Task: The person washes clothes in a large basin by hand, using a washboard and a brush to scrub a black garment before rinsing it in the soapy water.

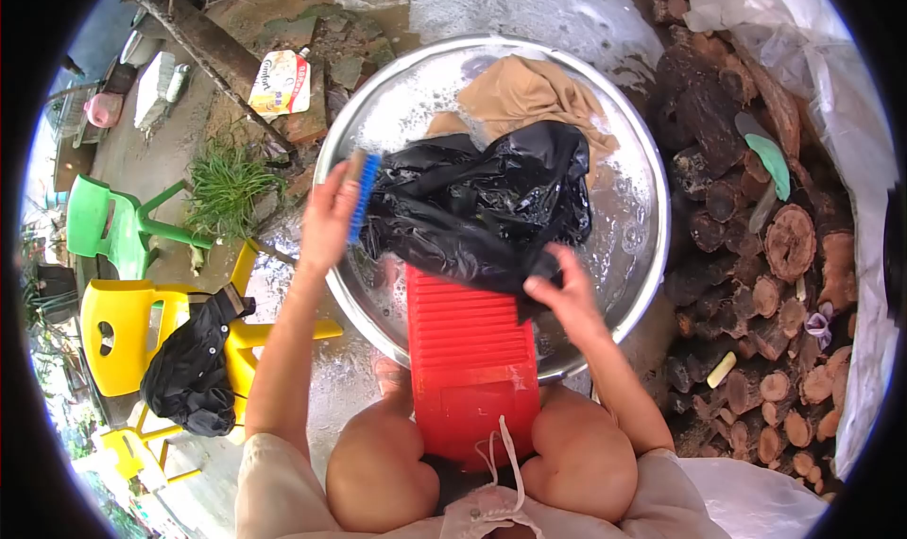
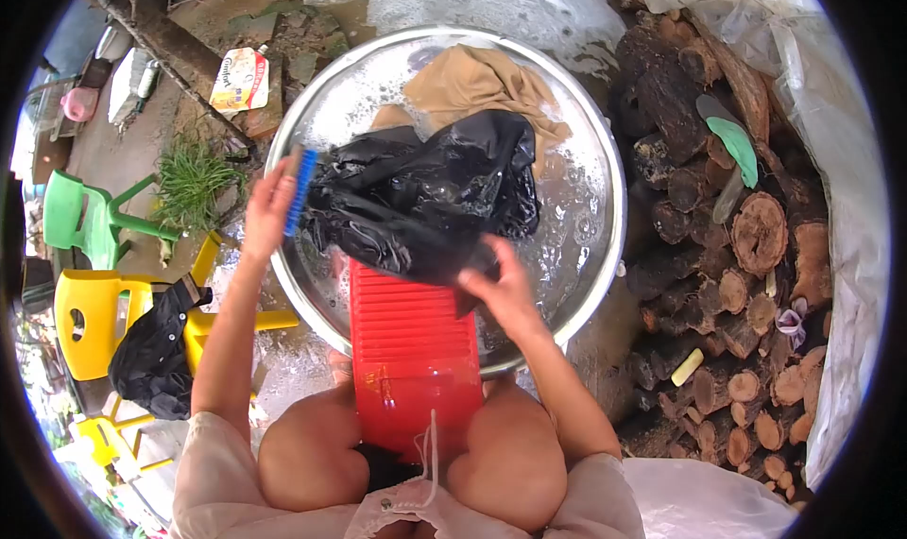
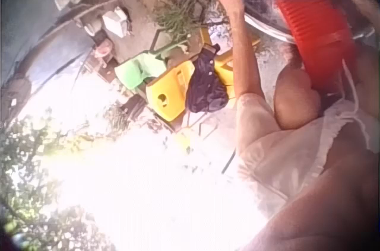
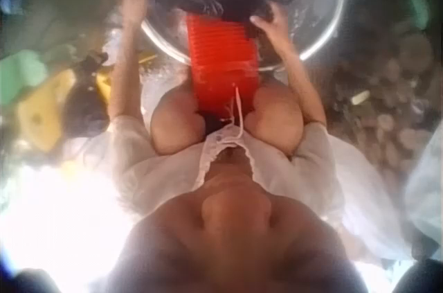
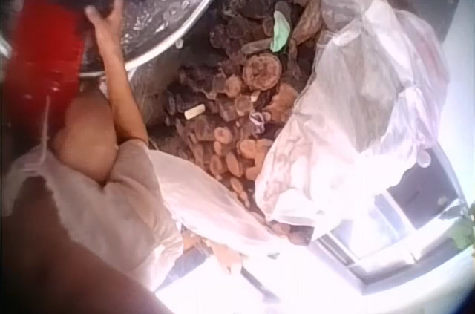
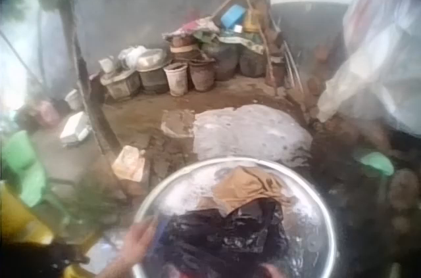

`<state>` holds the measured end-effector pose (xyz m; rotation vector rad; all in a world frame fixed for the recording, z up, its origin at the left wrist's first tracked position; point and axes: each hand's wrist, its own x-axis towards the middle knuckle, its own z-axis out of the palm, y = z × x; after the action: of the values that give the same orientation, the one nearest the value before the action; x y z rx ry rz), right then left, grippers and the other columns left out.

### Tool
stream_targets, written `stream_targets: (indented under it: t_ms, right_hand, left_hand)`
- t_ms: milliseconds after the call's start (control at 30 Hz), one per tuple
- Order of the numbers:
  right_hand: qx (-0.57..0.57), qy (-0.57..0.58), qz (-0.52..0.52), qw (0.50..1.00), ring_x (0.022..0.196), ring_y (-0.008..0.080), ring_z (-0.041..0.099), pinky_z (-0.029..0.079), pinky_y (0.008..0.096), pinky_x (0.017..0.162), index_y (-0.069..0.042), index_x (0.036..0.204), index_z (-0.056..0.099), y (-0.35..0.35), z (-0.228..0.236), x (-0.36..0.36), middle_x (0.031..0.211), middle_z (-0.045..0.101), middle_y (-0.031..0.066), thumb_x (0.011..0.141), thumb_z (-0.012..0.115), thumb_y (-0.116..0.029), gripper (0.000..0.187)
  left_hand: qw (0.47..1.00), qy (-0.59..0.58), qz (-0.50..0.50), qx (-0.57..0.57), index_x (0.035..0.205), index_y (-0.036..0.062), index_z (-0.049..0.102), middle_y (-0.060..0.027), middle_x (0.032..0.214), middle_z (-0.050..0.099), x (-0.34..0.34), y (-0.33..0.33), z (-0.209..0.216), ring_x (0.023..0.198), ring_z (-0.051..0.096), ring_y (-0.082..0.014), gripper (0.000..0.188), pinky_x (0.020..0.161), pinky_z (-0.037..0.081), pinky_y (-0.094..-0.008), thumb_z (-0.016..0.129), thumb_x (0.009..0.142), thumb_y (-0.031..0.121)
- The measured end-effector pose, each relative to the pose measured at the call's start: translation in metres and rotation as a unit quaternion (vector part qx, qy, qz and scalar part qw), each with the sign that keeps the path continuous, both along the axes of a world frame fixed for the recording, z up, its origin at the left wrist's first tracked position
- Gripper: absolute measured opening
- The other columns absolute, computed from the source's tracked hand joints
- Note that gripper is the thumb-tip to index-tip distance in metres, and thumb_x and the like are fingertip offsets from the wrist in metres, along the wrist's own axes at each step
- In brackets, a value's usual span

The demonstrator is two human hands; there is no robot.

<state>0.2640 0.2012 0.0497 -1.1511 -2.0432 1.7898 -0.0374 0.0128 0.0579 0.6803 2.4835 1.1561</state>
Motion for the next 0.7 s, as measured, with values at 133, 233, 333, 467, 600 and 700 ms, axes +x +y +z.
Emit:
stream_targets:
  t_ms: [133, 233, 333, 467, 600, 700]
  right_hand:
    - [-0.414, 0.086, -0.190, 0.886, 0.095, 0.0181, 0.060, 0.048, 0.0341, 0.084, -0.007, 0.114, 0.056, -0.011, -0.053, 0.011, 0.103, 0.062, 0.0054, 0.089, 0.063, -0.026, 0.032]
    - [-0.339, 0.026, -0.283, 0.897, 0.094, 0.0179, 0.061, 0.049, 0.0355, 0.083, -0.009, 0.108, 0.057, -0.006, -0.050, 0.013, 0.102, 0.063, 0.0053, 0.093, 0.055, -0.034, 0.029]
    - [-0.301, 0.059, -0.288, 0.907, 0.091, 0.0146, 0.057, 0.047, 0.0328, 0.083, -0.006, 0.110, 0.056, 0.005, -0.057, 0.063, 0.102, 0.059, 0.0033, 0.094, 0.055, -0.025, 0.024]
    - [-0.294, 0.064, -0.271, 0.914, 0.092, 0.0138, 0.056, 0.047, 0.0317, 0.083, -0.006, 0.110, 0.056, -0.010, -0.042, 0.045, 0.103, 0.059, 0.0017, 0.094, 0.056, -0.021, 0.022]
    - [-0.356, 0.113, -0.325, 0.869, 0.094, 0.0157, 0.057, 0.046, 0.0327, 0.086, -0.006, 0.111, 0.056, -0.006, -0.054, 0.042, 0.105, 0.060, 0.0036, 0.091, 0.058, -0.022, 0.025]
    - [-0.326, 0.074, -0.350, 0.875, 0.094, 0.0176, 0.058, 0.046, 0.0335, 0.087, -0.006, 0.110, 0.057, -0.001, -0.063, 0.047, 0.104, 0.060, 0.0055, 0.089, 0.058, -0.020, 0.025]
  left_hand:
    - [0.972, 0.073, -0.222, -0.023, 0.133, 0.0142, 0.048, -0.0192, 0.100, 0.054, 0.120, 0.044, 0.002, 0.091, 0.059, -0.0363, 0.049, 0.072, 0.052, -0.0459, 0.058, 0.089, 0.035]
    - [0.920, 0.144, -0.364, 0.004, 0.130, 0.0141, 0.049, -0.0201, 0.099, 0.054, 0.172, 0.050, -0.028, 0.087, 0.059, -0.0364, 0.049, 0.069, 0.051, -0.0471, 0.058, 0.088, 0.038]
    - [0.951, 0.186, -0.197, -0.152, 0.121, 0.0171, 0.054, -0.0145, 0.087, 0.050, 0.109, 0.027, -0.055, 0.077, 0.057, -0.0346, 0.040, 0.066, 0.050, -0.0452, 0.064, 0.084, 0.030]
    - [0.916, 0.285, -0.131, -0.250, 0.129, 0.0179, 0.047, -0.0165, 0.095, 0.048, 0.045, -0.003, -0.052, 0.083, 0.055, -0.0337, 0.046, 0.069, 0.048, -0.0449, 0.060, 0.086, 0.025]
    - [0.978, -0.036, -0.142, -0.147, 0.125, 0.0209, 0.054, -0.0175, 0.087, 0.050, 0.136, 0.059, -0.006, 0.073, 0.055, -0.0359, 0.042, 0.066, 0.049, -0.0459, 0.062, 0.084, 0.026]
    - [0.914, 0.150, -0.376, -0.004, 0.115, 0.0207, 0.059, -0.0175, 0.088, 0.053, 0.183, 0.055, -0.019, 0.074, 0.057, -0.0361, 0.030, 0.067, 0.049, -0.0462, 0.060, 0.086, 0.028]
